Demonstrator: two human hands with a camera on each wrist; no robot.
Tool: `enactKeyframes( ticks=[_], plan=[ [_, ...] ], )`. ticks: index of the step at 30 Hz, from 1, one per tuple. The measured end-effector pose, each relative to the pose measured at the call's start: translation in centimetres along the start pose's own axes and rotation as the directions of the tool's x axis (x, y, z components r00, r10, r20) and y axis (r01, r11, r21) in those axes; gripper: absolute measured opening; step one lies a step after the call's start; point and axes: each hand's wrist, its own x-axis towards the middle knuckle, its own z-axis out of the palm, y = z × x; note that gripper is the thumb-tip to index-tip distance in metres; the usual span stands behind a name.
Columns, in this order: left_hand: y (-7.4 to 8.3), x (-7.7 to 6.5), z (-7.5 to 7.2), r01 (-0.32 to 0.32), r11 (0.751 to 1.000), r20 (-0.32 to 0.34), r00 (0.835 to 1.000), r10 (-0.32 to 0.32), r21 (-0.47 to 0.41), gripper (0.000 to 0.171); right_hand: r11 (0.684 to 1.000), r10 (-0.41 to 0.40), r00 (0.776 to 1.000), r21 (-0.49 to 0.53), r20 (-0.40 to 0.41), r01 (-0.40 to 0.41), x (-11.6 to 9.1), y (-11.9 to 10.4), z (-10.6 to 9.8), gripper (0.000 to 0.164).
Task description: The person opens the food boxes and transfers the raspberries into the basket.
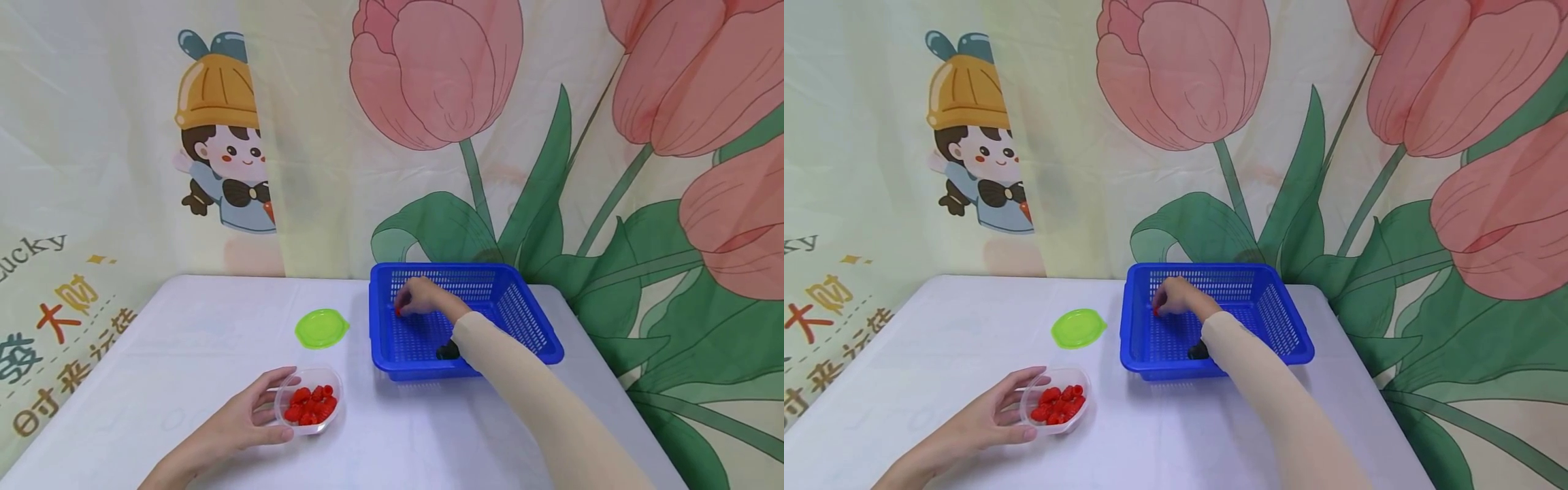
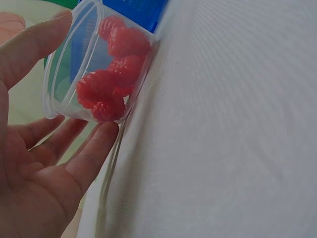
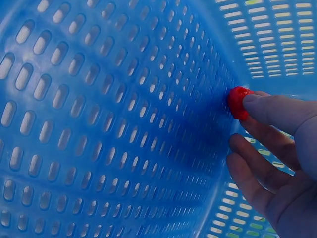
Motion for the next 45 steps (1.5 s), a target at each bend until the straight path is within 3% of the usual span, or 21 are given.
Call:
enactKeyframes(
  ticks=[9,14,19,26,32,38,45],
  plan=[
    [0.0,-0.2,0.0,0.015,1.000,-0.012,1.000,-0.015,0.013,0.089,1.000,-0.005,1.000,-0.015,0.030,0.005,-0.3,-0.1,-0.9,0.020],
    [0.0,-0.1,-0.1,-0.015,1.000,0.005,1.000,0.015,0.003,0.088,0.998,-0.059,0.998,-0.024,0.009,0.059,-1.4,-0.3,-3.2,0.025],
    [0.1,-0.2,-0.1,-0.006,1.000,-0.004,1.000,0.006,0.008,0.089,0.991,-0.131,0.991,-0.028,-0.011,0.131,-3.1,-1.6,-5.6,0.029],
    [0.1,-0.1,-0.1,-0.004,1.000,-0.012,1.000,0.004,0.014,0.090,0.973,-0.229,0.973,-0.007,-0.025,0.229,-5.5,-3.9,-7.0,0.026],
    [0.0,0.1,-0.1,-0.008,1.000,-0.016,1.000,0.008,0.015,0.089,0.946,-0.322,0.945,0.030,-0.057,0.324,-7.6,-6.7,-6.5,0.028],
    [0.0,0.3,0.0,-0.029,1.000,-0.009,1.000,0.029,0.011,0.088,0.921,-0.379,0.921,0.059,-0.088,0.385,-8.9,-9.7,-4.4,0.030],
    [-0.1,0.4,0.1,0.031,0.999,-0.018,0.999,-0.031,0.015,0.088,0.904,-0.424,0.904,0.041,-0.060,0.426,-9.6,-12.7,-1.5,0.028]
  ],
)
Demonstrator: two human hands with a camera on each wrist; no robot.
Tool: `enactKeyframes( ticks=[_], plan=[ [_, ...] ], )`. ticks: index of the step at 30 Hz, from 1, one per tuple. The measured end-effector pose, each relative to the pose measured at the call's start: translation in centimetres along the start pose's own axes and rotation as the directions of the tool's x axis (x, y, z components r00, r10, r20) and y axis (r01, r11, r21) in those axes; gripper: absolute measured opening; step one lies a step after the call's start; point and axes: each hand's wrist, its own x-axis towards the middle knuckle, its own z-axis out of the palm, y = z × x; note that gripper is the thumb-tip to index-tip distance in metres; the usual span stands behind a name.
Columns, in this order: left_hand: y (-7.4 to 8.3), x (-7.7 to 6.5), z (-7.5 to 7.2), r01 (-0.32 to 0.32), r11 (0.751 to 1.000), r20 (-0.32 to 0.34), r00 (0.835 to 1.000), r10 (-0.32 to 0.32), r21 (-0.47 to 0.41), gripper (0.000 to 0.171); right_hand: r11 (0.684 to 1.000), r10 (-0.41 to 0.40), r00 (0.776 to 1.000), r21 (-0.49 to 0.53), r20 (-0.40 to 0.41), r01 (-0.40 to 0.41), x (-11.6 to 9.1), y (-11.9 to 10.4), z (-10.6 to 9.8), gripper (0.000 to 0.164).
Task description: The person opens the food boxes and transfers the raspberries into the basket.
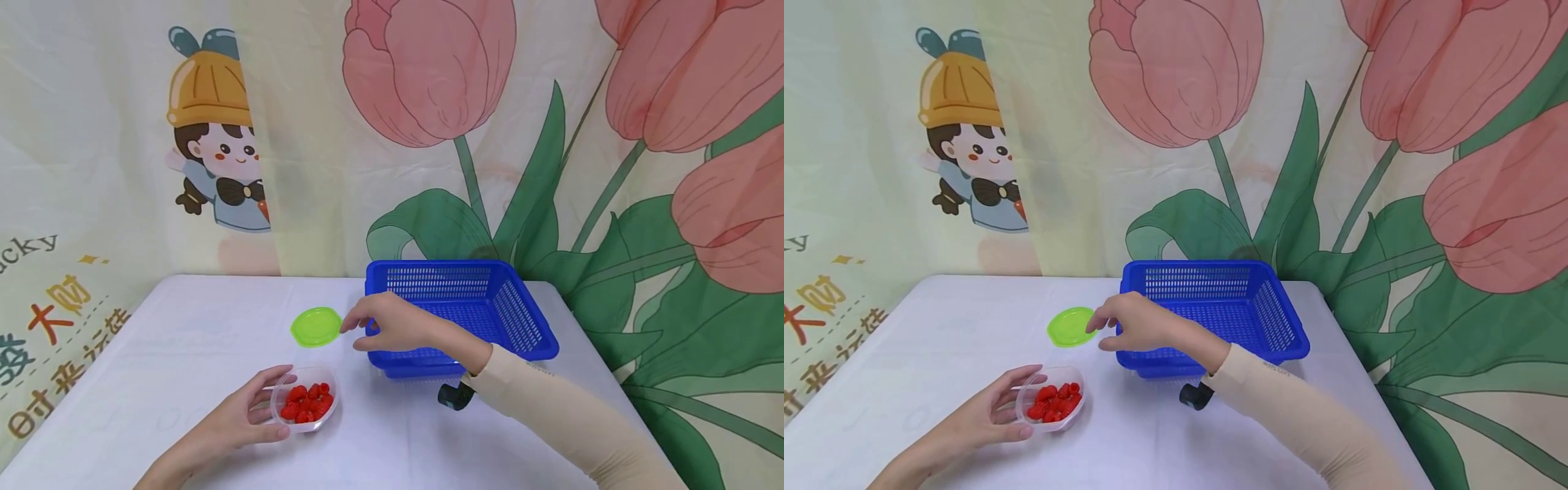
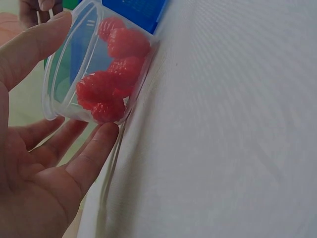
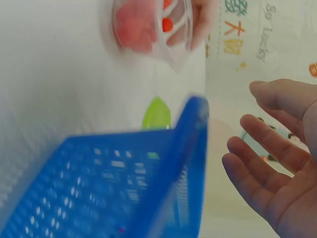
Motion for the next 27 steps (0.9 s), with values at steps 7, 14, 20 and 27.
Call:
enactKeyframes(
  ticks=[7,14,20,27],
  plan=[
    [0.1,0.0,0.0,-0.027,1.000,0.010,1.000,0.027,-0.006,0.087,1.000,-0.006,1.000,-0.031,0.006,0.006,0.6,-1.1,2.4,0.027],
    [0.1,-0.2,-0.1,-0.050,0.999,0.004,0.999,0.050,-0.014,0.088,0.998,-0.022,0.999,-0.062,0.026,0.024,1.4,-1.9,4.7,0.027],
    [-0.1,-0.2,-0.1,-0.053,0.998,0.010,0.999,0.053,-0.025,0.089,0.998,0.007,1.000,-0.057,0.018,-0.006,1.9,-2.5,6.6,0.028],
    [-0.1,-0.1,-0.1,-0.045,0.998,0.020,0.999,0.046,-0.034,0.090,0.997,0.012,1.000,-0.070,-0.002,-0.012,2.6,-2.7,8.3,0.027]
  ],
)
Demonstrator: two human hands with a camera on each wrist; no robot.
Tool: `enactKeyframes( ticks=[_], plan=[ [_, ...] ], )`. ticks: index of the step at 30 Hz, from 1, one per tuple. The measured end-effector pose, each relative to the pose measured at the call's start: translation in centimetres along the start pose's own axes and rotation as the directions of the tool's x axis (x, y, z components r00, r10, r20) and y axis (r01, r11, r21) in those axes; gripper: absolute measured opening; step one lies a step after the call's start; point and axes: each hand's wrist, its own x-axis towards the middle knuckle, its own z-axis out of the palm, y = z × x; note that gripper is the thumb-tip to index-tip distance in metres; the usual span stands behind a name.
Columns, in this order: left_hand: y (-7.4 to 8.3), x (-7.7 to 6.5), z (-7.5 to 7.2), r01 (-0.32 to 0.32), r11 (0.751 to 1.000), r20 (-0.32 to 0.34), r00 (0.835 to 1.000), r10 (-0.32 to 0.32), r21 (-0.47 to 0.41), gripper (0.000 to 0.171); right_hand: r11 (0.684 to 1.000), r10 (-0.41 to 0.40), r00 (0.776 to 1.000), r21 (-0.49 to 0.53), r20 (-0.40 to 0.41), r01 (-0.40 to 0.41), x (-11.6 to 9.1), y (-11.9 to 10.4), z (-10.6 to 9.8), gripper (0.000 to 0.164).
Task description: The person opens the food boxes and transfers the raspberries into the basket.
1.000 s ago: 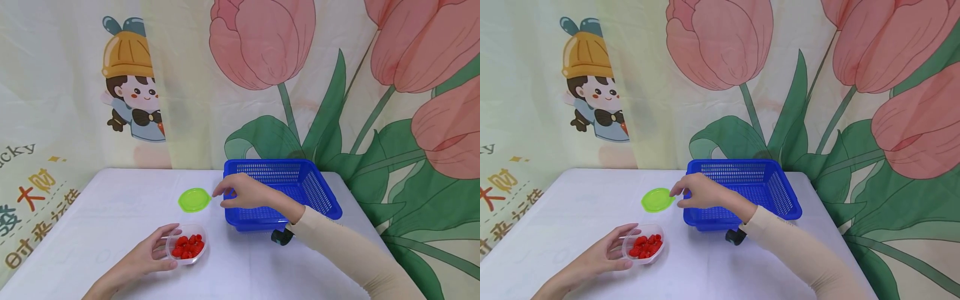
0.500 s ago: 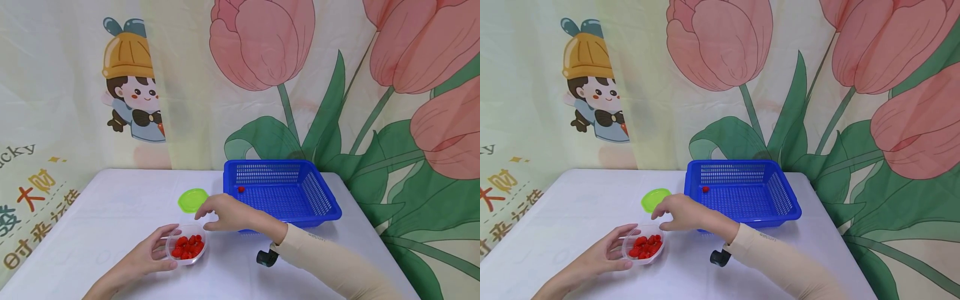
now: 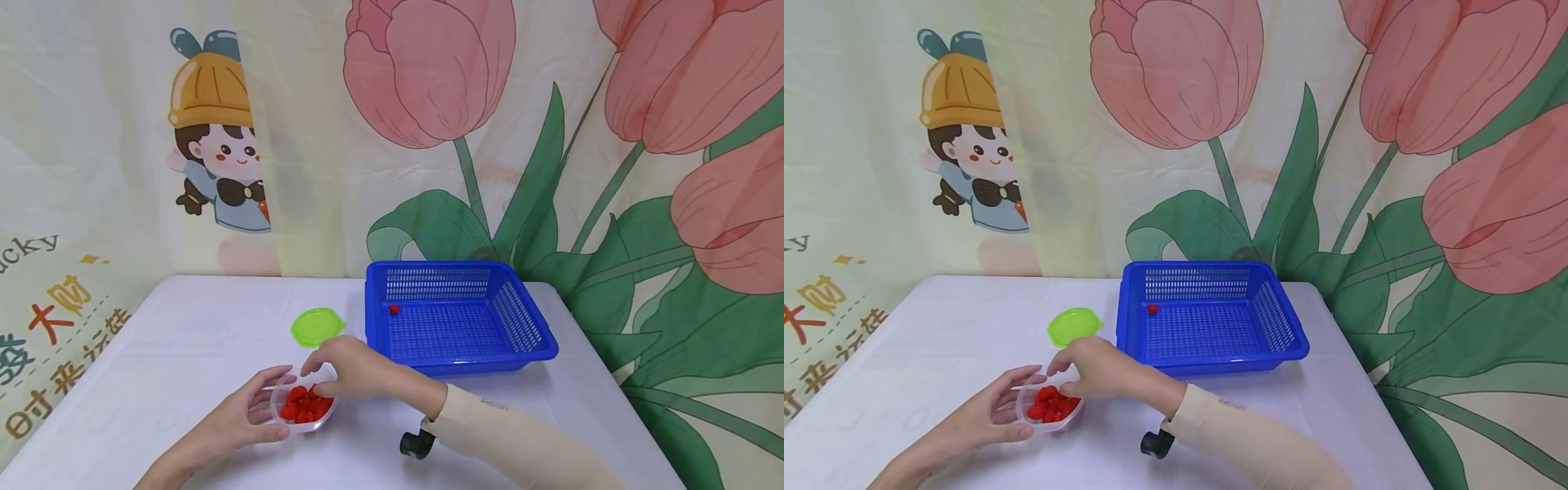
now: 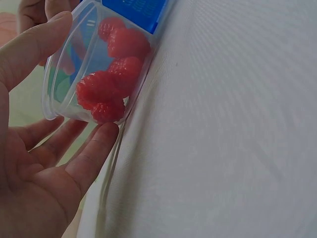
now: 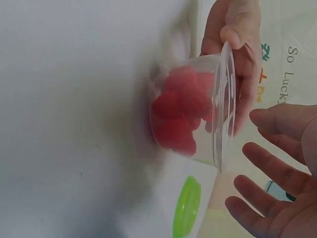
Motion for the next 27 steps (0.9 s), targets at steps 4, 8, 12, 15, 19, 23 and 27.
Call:
enactKeyframes(
  ticks=[4,8,12,15,19,23,27],
  plan=[
    [0.1,-0.1,0.0,-0.003,1.000,0.010,1.000,0.003,-0.011,0.091,1.000,-0.011,1.000,0.007,-0.001,0.011,0.4,-0.4,0.6,0.026],
    [0.2,-0.1,-0.1,0.011,1.000,0.015,1.000,-0.011,-0.020,0.092,1.000,-0.019,1.000,-0.010,-0.016,0.019,0.8,-0.3,1.3,0.025],
    [0.2,-0.1,-0.1,0.029,0.999,0.011,1.000,-0.029,-0.019,0.092,0.999,-0.023,0.999,-0.029,-0.042,0.022,1.0,0.1,2.1,0.025],
    [0.2,-0.1,-0.1,0.039,0.999,0.010,0.999,-0.039,-0.024,0.091,1.000,-0.008,0.999,-0.015,-0.049,0.007,1.1,0.3,2.7,0.025],
    [0.2,-0.1,-0.1,0.030,0.999,0.016,0.999,-0.030,-0.028,0.091,1.000,0.014,0.999,0.016,-0.048,-0.013,1.3,0.4,3.3,0.025],
    [0.3,-0.2,-0.1,0.022,0.999,0.016,1.000,-0.021,-0.026,0.091,0.999,0.024,0.999,0.027,-0.044,-0.023,1.5,0.4,3.8,0.024],
    [0.3,-0.1,0.0,0.014,0.999,0.021,1.000,-0.013,-0.042,0.091,0.999,0.041,0.998,0.032,-0.040,-0.040,1.6,0.2,4.1,0.022]
  ],
)
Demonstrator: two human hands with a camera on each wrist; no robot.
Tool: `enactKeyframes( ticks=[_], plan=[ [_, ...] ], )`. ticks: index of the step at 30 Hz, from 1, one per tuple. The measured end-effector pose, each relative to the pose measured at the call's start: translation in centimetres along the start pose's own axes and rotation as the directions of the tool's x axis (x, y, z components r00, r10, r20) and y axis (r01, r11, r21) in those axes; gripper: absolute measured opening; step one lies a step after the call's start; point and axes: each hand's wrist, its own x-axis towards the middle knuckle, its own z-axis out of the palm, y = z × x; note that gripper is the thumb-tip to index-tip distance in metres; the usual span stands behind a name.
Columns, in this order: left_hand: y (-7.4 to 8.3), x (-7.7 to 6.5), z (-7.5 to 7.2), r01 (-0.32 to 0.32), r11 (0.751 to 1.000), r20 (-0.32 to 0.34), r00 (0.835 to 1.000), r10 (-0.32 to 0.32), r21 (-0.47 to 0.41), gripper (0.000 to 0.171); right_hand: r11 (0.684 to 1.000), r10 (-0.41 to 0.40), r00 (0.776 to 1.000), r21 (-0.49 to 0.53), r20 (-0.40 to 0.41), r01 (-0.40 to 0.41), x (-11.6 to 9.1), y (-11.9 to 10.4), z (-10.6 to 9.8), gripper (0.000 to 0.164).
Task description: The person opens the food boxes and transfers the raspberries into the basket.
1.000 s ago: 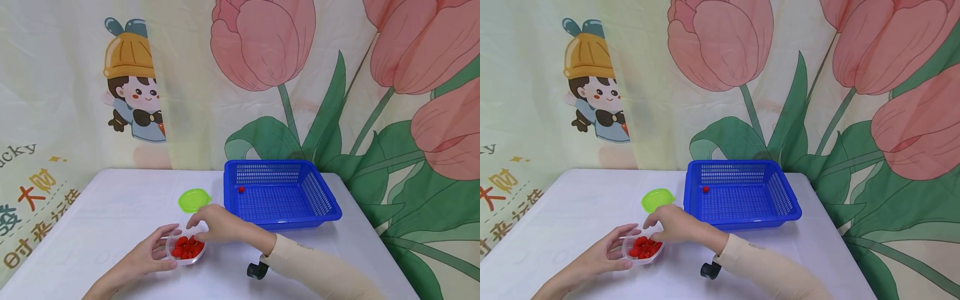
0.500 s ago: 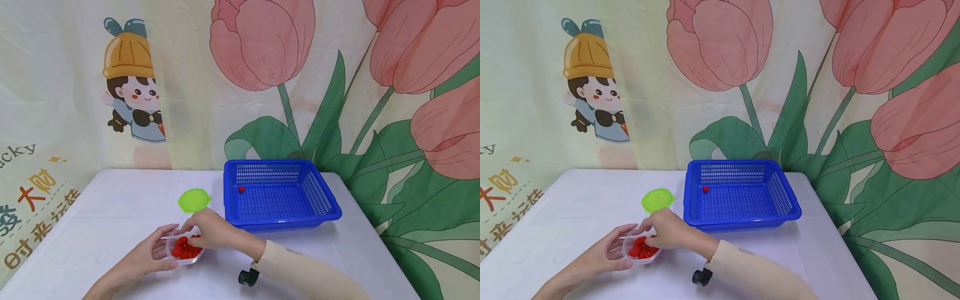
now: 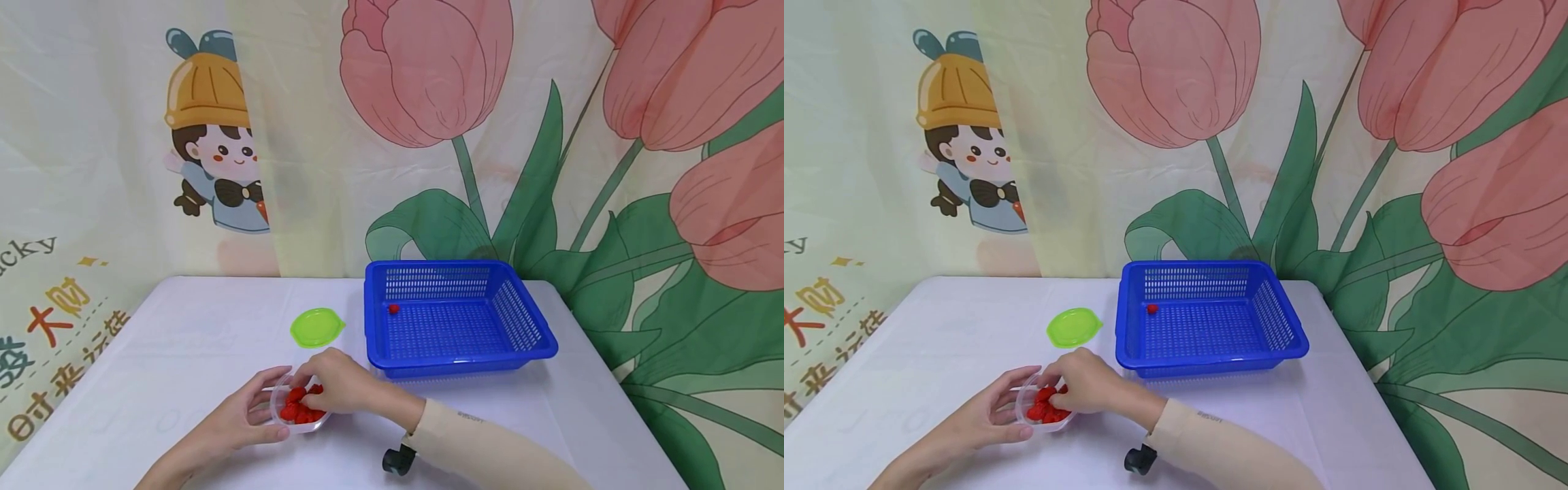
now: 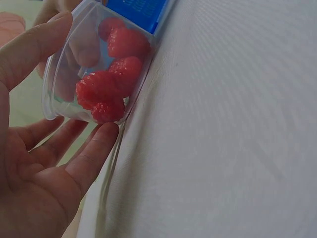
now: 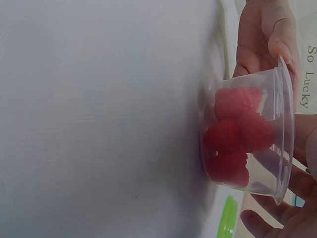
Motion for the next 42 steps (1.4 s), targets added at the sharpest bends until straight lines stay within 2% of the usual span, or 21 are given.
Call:
enactKeyframes(
  ticks=[9,16,21,28,34,42],
  plan=[
    [0.1,0.2,0.0,-0.015,1.000,0.015,1.000,0.016,-0.022,0.093,0.999,0.038,0.999,-0.024,-0.005,-0.038,0.2,-0.3,0.7,0.021],
    [0.1,0.0,0.0,-0.023,0.999,0.010,1.000,0.024,-0.033,0.092,0.996,0.046,0.998,-0.074,-0.041,-0.049,0.6,-0.7,1.2,0.020],
    [0.1,-0.1,0.0,-0.021,0.999,0.008,1.000,0.021,-0.026,0.091,0.994,0.038,0.997,-0.098,-0.072,-0.045,0.6,-0.8,1.3,0.017],
    [0.1,0.0,0.1,-0.003,1.000,-0.002,1.000,0.003,-0.012,0.090,0.994,0.012,0.997,-0.110,-0.073,-0.020,0.4,-0.7,1.1,0.017],
    [0.2,0.0,0.1,0.024,1.000,-0.007,1.000,-0.023,0.010,0.089,0.996,-0.014,0.998,-0.086,-0.062,0.009,0.1,-1.0,-0.9,0.018],
    [0.2,0.0,0.0,0.048,0.998,-0.036,0.998,-0.046,0.050,0.089,1.000,-0.006,1.000,0.000,-0.021,0.006,-0.6,-1.4,-6.2,0.019]
  ],
)
